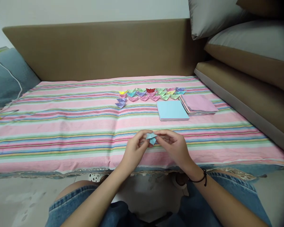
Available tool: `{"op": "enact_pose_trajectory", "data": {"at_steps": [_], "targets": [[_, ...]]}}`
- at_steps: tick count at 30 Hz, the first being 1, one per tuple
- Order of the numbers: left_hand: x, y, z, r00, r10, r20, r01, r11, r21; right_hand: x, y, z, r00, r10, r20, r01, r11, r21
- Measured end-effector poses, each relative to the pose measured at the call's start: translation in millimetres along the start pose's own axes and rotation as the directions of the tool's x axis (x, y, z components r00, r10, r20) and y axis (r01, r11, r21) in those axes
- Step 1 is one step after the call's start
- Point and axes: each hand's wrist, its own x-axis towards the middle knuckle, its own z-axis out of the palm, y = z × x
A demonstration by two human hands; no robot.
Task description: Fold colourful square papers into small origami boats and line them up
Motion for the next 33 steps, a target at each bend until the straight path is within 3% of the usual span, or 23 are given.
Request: {"op": "enact_pose_trajectory", "data": {"at_steps": [4,19,23,29,33], "targets": [[1,2,-1,1.000,-0.021,0.018,0.022,0.996,-0.092,1,-1,-3,0.999,-0.016,0.028,0.016,1.000,-0.010],[0,-3,5,0.999,0.014,-0.032,-0.017,0.997,-0.081,0,4,-1,0.999,0.031,0.012,-0.031,0.998,0.059],[1,1,5,1.000,-0.007,0.015,0.009,0.981,-0.193,1,1,-3,0.999,-0.049,0.004,0.049,0.999,-0.006],[0,11,3,0.979,-0.180,0.098,0.204,0.895,-0.397,3,-4,-4,0.949,-0.301,0.090,0.314,0.917,-0.247],[0,9,3,0.976,-0.209,0.065,0.217,0.888,-0.406,0,-1,-1,0.943,-0.301,0.140,0.328,0.910,-0.254]]}}
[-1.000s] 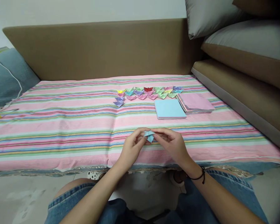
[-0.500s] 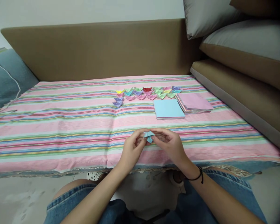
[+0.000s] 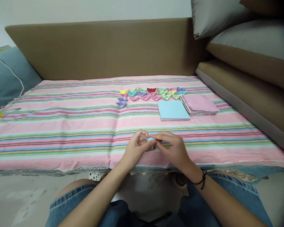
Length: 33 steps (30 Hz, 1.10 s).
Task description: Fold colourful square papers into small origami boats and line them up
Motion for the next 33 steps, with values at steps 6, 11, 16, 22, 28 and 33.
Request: {"op": "enact_pose_trajectory", "data": {"at_steps": [6,11,16,22,28,33], "targets": [[3,-5,-5,0.993,-0.059,-0.098,0.058,0.998,-0.006,-3,3,-1,0.986,0.169,0.010,-0.169,0.977,0.133],[3,-4,-5,0.982,-0.069,-0.177,0.070,0.998,0.002,0,2,-3,0.967,0.246,0.063,-0.254,0.938,0.234],[4,-3,-5,0.953,-0.068,-0.294,0.051,0.997,-0.064,1,0,0,0.874,0.467,0.133,-0.480,0.787,0.388],[2,-4,-5,0.933,-0.017,-0.359,0.016,1.000,-0.007,-1,0,7,0.810,0.513,0.285,-0.586,0.692,0.420],[1,-6,-3,0.937,-0.053,-0.345,0.032,0.997,-0.066,-1,3,8,0.801,0.544,0.248,-0.592,0.661,0.461],[1,-7,-4,0.941,-0.069,-0.330,0.040,0.995,-0.094,-3,5,8,0.812,0.543,0.216,-0.574,0.672,0.469]]}}
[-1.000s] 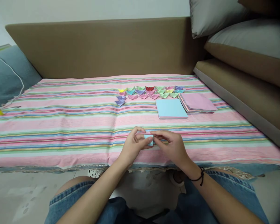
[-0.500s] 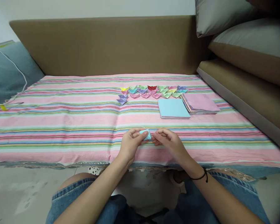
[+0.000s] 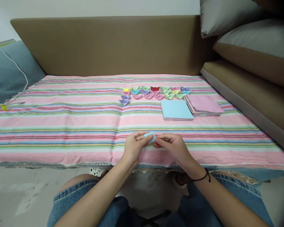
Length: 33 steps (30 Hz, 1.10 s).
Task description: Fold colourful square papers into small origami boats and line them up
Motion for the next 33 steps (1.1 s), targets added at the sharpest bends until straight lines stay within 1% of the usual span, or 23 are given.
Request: {"op": "enact_pose_trajectory", "data": {"at_steps": [7,14,19,26,28,30,32,33], "targets": [[-0.1,-1.3,1.3,1.000,-0.001,-0.010,0.001,1.000,0.011,0.4,1.8,-1.6,1.000,0.004,-0.019,-0.003,1.000,0.020],[-0.6,-3.2,0.0,1.000,0.015,0.020,-0.015,1.000,0.013,0.8,1.2,-3.3,0.999,0.031,-0.023,-0.030,0.998,0.052],[-0.7,-3.4,-0.5,0.999,0.019,0.048,-0.019,1.000,0.008,0.9,0.4,-2.7,0.999,0.016,-0.034,-0.014,0.998,0.059],[-1.0,-2.1,0.6,0.999,0.020,0.042,-0.021,0.999,0.036,0.4,0.0,-3.2,0.999,-0.001,-0.033,0.002,0.999,0.038],[0.7,-0.6,0.4,0.999,0.030,0.038,-0.033,0.996,0.080,0.8,-1.0,-3.5,0.999,0.007,-0.047,-0.005,0.999,0.042],[3.1,1.2,-0.3,0.997,0.070,0.037,-0.076,0.984,0.161,1.4,-1.9,-3.8,0.998,0.012,-0.070,-0.009,0.999,0.042],[5.3,2.7,-1.5,0.991,0.111,0.071,-0.125,0.959,0.253,1.9,-2.5,-4.3,0.996,0.004,-0.091,0.000,0.999,0.043],[6.0,3.4,-2.0,0.988,0.111,0.104,-0.137,0.948,0.287,2.1,-2.7,-4.6,0.995,0.002,-0.101,0.002,0.999,0.044]]}}
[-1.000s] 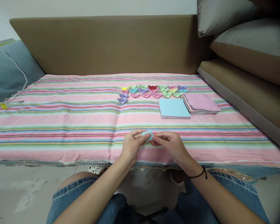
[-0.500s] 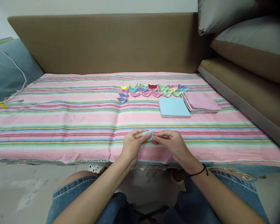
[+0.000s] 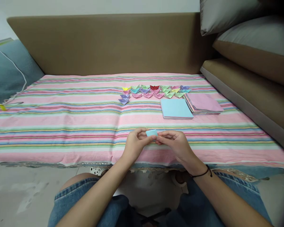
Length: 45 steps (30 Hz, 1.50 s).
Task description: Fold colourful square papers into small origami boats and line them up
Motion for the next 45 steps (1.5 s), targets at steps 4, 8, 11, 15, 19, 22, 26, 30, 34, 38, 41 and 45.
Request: {"op": "enact_pose_trajectory", "data": {"at_steps": [4,8,11,15,19,22,26,30,34,38,41,45], "targets": [[0,2,-1,0.994,-0.023,0.111,0.019,0.999,0.041,0,-2,-1,1.000,0.012,-0.026,-0.011,1.000,0.011],[-1,5,0,0.993,-0.019,0.120,0.014,0.999,0.039,-1,-4,0,0.999,0.023,-0.027,-0.022,0.999,0.026],[0,5,1,0.992,-0.010,0.122,0.006,0.999,0.031,-1,-5,0,0.999,0.004,-0.034,-0.004,1.000,0.008],[1,4,1,0.992,-0.008,0.128,0.006,1.000,0.015,0,-4,0,0.996,-0.037,-0.085,0.037,0.999,-0.005],[1,4,2,0.979,-0.065,0.192,0.049,0.995,0.088,1,-2,0,0.994,-0.050,-0.101,0.050,0.999,-0.006],[0,4,3,0.965,-0.019,0.261,-0.030,0.983,0.183,0,-1,1,0.996,-0.034,-0.084,0.035,0.999,0.009],[0,4,5,0.964,0.014,0.266,-0.070,0.977,0.201,-1,0,2,0.997,-0.040,-0.071,0.043,0.998,0.045],[1,2,6,0.969,0.017,0.246,-0.069,0.977,0.201,-2,-2,3,0.995,-0.056,-0.084,0.059,0.998,0.037],[1,1,5,0.974,0.058,0.220,-0.114,0.961,0.251,-1,-1,2,0.993,-0.070,-0.090,0.072,0.997,0.017],[1,2,2,0.983,0.131,0.128,-0.158,0.960,0.231,-1,1,2,0.993,-0.092,-0.071,0.091,0.996,-0.028],[2,4,-1,0.988,0.089,0.130,-0.110,0.980,0.167,-1,1,1,0.990,-0.134,-0.041,0.132,0.990,-0.056],[4,7,-8,0.967,0.113,0.227,-0.189,0.918,0.348,-1,-2,-4,0.973,-0.229,0.040,0.232,0.960,-0.158]]}}
